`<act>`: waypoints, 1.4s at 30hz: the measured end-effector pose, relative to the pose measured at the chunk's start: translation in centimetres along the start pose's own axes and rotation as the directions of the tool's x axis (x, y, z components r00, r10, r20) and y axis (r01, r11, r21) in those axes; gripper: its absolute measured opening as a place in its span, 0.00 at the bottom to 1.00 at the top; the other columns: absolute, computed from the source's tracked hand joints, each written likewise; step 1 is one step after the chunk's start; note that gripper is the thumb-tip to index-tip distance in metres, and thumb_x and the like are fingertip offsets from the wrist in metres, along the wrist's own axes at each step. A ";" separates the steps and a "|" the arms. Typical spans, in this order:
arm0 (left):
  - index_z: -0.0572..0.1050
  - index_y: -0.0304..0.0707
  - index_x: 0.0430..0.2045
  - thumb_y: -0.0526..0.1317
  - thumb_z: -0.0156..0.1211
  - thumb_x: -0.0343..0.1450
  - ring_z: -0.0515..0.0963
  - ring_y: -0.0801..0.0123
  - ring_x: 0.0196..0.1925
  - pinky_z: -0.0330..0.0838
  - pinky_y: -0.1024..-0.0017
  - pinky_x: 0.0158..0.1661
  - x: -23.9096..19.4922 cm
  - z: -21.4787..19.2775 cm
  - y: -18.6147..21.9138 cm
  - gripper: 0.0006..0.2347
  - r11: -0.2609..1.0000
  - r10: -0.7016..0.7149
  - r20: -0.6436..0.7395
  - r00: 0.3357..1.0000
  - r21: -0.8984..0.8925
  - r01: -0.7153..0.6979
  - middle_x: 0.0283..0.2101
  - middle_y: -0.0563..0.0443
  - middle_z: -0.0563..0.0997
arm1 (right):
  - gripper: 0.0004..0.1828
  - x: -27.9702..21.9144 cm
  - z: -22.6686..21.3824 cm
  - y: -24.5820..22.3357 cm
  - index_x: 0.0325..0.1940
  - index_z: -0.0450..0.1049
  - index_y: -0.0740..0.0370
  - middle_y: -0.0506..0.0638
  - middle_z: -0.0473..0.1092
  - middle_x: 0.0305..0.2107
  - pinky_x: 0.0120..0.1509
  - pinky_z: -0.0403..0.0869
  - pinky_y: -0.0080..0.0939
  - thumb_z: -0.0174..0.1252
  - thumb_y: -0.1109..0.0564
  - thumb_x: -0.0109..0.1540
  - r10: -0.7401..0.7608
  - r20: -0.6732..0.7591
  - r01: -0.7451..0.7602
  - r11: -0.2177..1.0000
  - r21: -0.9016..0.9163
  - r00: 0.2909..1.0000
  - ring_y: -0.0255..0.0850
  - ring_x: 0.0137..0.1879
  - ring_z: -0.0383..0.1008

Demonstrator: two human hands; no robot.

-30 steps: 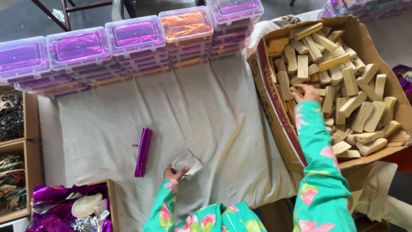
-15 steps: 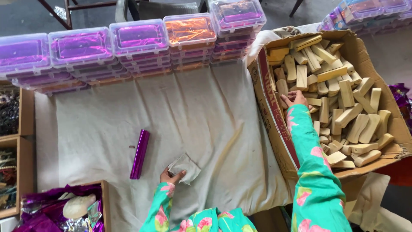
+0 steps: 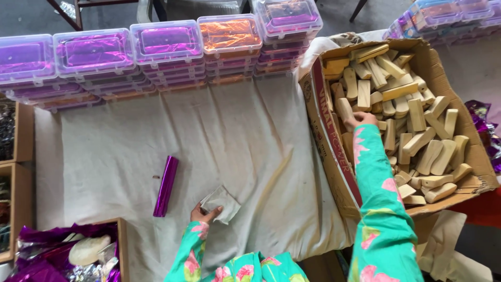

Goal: The person wraps a small wooden block in a purple metallic sheet, folds the edges, and places it on the table. They then pick up a white cloth and wipe the surface of two other wooden blocks before setting them down.

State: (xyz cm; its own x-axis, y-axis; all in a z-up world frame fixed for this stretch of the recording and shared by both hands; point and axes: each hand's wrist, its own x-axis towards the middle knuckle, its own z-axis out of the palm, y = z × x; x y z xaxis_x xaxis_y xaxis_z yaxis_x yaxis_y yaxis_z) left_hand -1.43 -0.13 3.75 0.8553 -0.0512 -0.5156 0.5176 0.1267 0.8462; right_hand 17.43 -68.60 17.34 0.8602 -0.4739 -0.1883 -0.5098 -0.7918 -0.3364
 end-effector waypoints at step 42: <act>0.75 0.30 0.52 0.39 0.78 0.59 0.85 0.64 0.43 0.79 0.67 0.46 0.8 -0.4 -1.4 0.27 0.998 0.059 0.043 0.997 0.014 -0.059 0.43 0.44 0.85 | 0.25 -12.4 -8.1 4.5 0.64 0.71 0.68 0.59 0.74 0.55 0.53 0.81 0.51 0.69 0.63 0.64 0.155 0.021 -0.032 0.063 0.997 0.988 0.53 0.54 0.80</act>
State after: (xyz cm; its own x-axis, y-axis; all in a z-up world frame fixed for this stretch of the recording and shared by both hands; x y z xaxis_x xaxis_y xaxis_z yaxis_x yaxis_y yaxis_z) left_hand -1.46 0.00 2.07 0.8844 -0.0866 -0.4586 0.4661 0.1155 0.8772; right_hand 4.44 -69.39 25.67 0.7705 -0.5828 -0.2580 -0.0492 0.3492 -0.9357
